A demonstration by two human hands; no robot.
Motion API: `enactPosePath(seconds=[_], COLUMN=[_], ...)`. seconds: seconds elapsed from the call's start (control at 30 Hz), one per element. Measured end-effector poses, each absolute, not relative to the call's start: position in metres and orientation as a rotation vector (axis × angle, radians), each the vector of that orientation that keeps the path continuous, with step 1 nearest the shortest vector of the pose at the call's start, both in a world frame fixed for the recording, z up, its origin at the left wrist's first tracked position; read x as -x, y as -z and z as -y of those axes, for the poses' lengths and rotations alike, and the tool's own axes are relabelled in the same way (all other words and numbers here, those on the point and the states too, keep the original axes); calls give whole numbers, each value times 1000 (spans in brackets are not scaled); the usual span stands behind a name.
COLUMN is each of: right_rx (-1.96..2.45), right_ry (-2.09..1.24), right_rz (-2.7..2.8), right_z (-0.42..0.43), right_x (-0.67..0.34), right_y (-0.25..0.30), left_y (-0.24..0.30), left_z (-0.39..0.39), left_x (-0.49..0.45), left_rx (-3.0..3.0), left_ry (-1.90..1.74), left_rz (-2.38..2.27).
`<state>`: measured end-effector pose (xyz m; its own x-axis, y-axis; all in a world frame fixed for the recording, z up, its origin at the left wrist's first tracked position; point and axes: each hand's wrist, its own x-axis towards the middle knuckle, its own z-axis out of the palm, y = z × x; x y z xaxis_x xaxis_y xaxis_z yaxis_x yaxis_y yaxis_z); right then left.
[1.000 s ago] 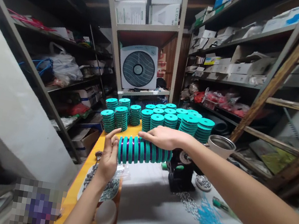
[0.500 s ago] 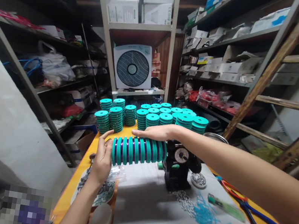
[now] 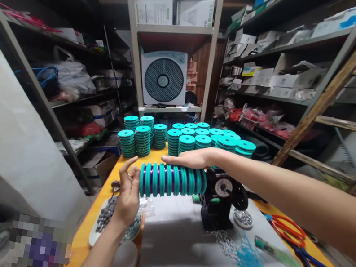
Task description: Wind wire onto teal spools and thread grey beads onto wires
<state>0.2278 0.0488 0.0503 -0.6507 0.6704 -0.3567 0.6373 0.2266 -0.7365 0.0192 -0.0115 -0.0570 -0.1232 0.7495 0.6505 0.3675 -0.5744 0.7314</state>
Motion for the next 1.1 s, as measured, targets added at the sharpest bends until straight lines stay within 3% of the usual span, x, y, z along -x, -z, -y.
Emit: enactPosePath(seconds=[0.27, 0.47, 1.1], right_rx=[1293, 1340, 1457], right_ry=[-1426, -1418, -1099], right_rz=[2438, 2396, 2500], right_z=[-45, -48, -49], right_x=[-228, -229, -235], right_y=[-51, -49, -30], left_y=[44, 51, 55], left_z=[8, 8, 21], left_x=[-8, -13, -28], left_rx=[-1937, -1921, -1851], left_ry=[-1581, -1668, -1584], left_rz=[-1279, -1160, -1302])
